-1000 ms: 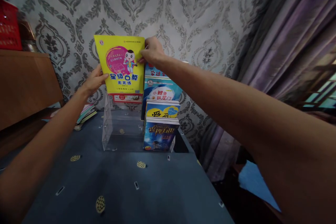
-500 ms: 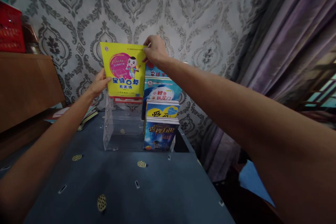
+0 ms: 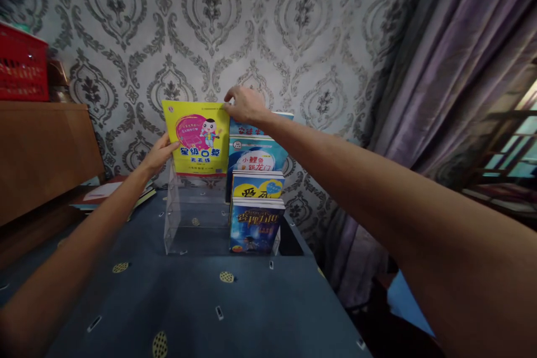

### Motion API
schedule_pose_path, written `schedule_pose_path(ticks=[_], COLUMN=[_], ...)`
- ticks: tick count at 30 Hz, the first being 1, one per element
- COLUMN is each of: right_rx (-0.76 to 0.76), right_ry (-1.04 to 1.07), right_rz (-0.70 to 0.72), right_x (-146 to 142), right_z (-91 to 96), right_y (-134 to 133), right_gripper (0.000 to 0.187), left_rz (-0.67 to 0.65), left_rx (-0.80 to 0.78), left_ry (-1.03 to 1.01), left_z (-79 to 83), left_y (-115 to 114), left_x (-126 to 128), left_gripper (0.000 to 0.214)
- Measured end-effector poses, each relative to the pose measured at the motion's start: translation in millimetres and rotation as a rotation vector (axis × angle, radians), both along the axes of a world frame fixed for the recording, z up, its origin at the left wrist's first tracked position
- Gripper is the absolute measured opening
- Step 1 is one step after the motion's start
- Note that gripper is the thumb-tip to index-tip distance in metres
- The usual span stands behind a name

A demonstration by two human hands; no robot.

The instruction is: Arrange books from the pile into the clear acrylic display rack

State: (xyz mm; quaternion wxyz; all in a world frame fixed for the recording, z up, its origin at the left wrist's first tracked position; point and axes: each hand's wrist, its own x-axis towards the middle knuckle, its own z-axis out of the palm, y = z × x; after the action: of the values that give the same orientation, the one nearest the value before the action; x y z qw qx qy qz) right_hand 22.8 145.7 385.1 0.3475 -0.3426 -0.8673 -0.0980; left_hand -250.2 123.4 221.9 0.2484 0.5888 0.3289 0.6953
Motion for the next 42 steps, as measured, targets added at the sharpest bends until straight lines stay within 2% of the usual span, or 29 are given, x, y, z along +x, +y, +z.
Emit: schedule_pose_path(ticks=[5, 16, 27, 35, 42], right_rx=[-0.139, -0.214, -0.179, -0.176, -0.169], right_ry=[-0.046, -0.052, -0.067, -0.06, -0.015], right_rz=[0.001, 0.038, 0.008, 0.028, 0.023], right_x=[-2.6, -0.5, 1.3, 2.1, 2.0], right_z=[1.3, 4.3, 4.1, 3.5, 2.4], right_y=[0.0, -4.9, -10.9, -5.8, -3.0], right_gripper=[0.015, 0.017, 0.016, 0.018, 0.019], left_rz=[-0.02, -0.009, -0.035, -0.034, -0.051], left_rx=[-0.019, -0.019, -0.029, -0.047, -0.023], left_ry=[-0.05, -0.051, -0.066, -0.071, -0.107], left_z=[0.3, 0.6, 2.2, 4.4, 5.3], left_y=[3.0, 7.5, 1.9, 0.3, 3.8], left_x=[1.6, 4.1, 1.5, 2.6, 4.8], left_gripper=[0.047, 0.04, 0.044, 0.056, 0.053])
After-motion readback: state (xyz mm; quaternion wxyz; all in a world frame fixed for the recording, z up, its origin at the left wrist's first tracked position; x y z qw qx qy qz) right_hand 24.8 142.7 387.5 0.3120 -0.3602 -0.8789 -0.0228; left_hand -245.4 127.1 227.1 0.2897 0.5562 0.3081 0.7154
